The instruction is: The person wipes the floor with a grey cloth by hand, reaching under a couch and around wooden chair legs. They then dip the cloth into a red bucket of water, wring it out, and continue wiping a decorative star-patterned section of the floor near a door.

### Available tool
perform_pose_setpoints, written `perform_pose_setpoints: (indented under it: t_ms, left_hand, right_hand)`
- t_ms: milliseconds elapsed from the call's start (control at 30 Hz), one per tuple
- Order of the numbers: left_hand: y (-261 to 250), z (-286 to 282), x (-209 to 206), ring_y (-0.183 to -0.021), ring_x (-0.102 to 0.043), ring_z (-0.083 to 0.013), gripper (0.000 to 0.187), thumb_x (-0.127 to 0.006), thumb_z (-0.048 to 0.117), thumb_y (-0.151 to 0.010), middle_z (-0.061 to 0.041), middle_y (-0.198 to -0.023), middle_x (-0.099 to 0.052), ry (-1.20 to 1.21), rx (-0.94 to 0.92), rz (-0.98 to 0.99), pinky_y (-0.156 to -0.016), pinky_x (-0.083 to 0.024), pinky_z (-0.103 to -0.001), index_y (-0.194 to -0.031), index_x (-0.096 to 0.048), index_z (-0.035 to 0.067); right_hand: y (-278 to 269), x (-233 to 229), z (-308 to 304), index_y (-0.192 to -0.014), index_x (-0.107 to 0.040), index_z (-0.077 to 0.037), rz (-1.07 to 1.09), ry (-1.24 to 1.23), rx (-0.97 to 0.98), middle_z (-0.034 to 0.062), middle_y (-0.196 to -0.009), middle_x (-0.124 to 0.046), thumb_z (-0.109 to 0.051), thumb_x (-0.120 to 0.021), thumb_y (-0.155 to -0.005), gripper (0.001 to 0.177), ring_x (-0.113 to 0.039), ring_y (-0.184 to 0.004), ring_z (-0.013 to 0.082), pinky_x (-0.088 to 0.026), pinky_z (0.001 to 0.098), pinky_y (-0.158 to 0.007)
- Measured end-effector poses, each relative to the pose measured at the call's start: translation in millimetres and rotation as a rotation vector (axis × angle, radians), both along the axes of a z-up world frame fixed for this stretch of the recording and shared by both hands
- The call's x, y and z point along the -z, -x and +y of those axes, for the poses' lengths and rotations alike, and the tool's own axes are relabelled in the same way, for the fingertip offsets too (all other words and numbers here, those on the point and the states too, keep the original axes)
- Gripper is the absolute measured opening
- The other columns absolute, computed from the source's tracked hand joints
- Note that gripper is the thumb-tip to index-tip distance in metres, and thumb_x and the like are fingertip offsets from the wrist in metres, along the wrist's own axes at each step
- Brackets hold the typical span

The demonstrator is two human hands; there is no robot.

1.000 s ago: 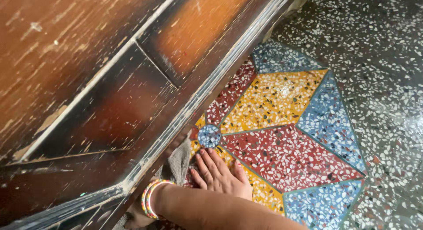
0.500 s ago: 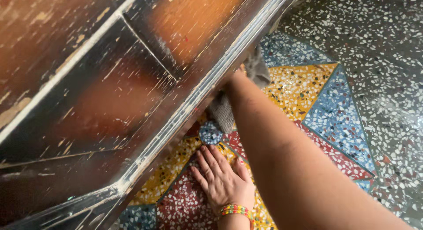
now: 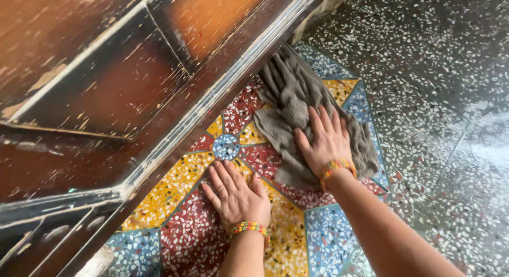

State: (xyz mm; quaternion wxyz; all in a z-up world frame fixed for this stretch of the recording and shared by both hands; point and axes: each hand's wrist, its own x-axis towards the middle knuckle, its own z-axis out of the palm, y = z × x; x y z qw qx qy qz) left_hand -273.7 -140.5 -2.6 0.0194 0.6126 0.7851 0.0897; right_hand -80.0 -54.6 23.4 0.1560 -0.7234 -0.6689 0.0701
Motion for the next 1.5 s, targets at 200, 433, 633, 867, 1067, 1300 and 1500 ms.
perform_pose_setpoints:
  t_ms: [200, 433, 633, 867, 1067, 1300, 1500]
  left_hand:
    - [0, 2, -1, -0.155, -0.009, -0.0309, 0.082, -0.041, 0.051, -0.095, -0.018, -0.167, -0.019, 0.031, 0.001, -0.004, -0.123, 0.000, -0.055, -0.156, -0.026, -0.002]
    - [-1, 3, 2, -0.156, -0.009, -0.0312, 0.079, -0.040, 0.051, -0.097, -0.017, -0.167, -0.019, 0.034, -0.004, 0.040, -0.124, 0.000, -0.055, -0.157, -0.027, 0.000]
    - [1, 2, 13, -0.156, -0.009, -0.0308, 0.080, -0.040, 0.051, -0.098, -0.017, -0.168, -0.018, 0.024, -0.003, 0.039, -0.124, 0.001, -0.054, -0.158, -0.026, 0.000]
    - [18, 13, 26, -0.156, -0.001, -0.0350, 0.086, -0.038, 0.058, -0.099, -0.019, -0.169, -0.008, 0.151, 0.093, 0.035, -0.121, 0.004, -0.057, -0.159, -0.017, 0.000]
    - [23, -70, -9, -0.157, 0.002, -0.0303, 0.091, -0.044, 0.059, -0.096, -0.014, -0.170, -0.005, 0.426, 0.331, 0.049, -0.123, -0.002, -0.055, -0.161, -0.009, 0.005]
    - [19, -186, -67, -0.158, 0.002, -0.0301, 0.101, -0.062, 0.054, -0.092, -0.013, -0.171, 0.000, 0.714, 0.370, 0.099, -0.126, -0.011, -0.046, -0.161, -0.006, 0.006]
    - [18, -224, -90, -0.159, 0.003, -0.0340, 0.118, -0.081, 0.046, -0.084, -0.016, -0.172, 0.006, 0.943, 0.439, 0.224, -0.127, -0.013, -0.049, -0.163, -0.001, 0.008]
  right_hand:
    - [-43, 5, -211, -0.148, -0.043, -0.008, -0.114, 0.030, 0.027, 0.0183, -0.154, -0.043, -0.055, -0.054, -0.085, 0.079, -0.031, -0.144, 0.0436, -0.021, 0.0529, -0.119]
    - [-44, 13, -236, -0.147, -0.045, -0.005, -0.211, 0.026, 0.030, 0.0223, -0.145, -0.050, -0.055, -0.056, -0.083, 0.082, -0.033, -0.145, 0.0479, -0.019, 0.0545, -0.123]
    - [-41, 2, -235, -0.147, -0.046, -0.006, -0.206, 0.043, 0.041, 0.0224, -0.146, -0.049, -0.056, -0.056, -0.085, 0.080, -0.032, -0.145, 0.0470, -0.017, 0.0533, -0.123]
    - [-43, 0, -238, -0.149, -0.046, -0.009, -0.132, 0.012, 0.042, 0.0196, -0.147, -0.051, -0.056, -0.057, -0.085, 0.080, -0.032, -0.145, 0.0461, -0.018, 0.0545, -0.122]
    - [-43, -9, -243, -0.150, -0.046, -0.011, -0.105, 0.030, 0.046, 0.0171, -0.150, -0.049, -0.057, -0.057, -0.087, 0.079, -0.030, -0.147, 0.0438, -0.017, 0.0546, -0.122]
    - [-47, -13, -244, -0.153, -0.042, -0.011, -0.090, 0.039, 0.017, 0.0165, -0.153, -0.045, -0.058, -0.053, -0.090, 0.079, -0.027, -0.148, 0.0427, -0.014, 0.0548, -0.122]
    - [-48, -11, -244, -0.154, -0.042, -0.012, -0.087, 0.015, 0.014, 0.0161, -0.155, -0.044, -0.060, -0.051, -0.091, 0.080, -0.026, -0.149, 0.0419, -0.013, 0.0544, -0.122]
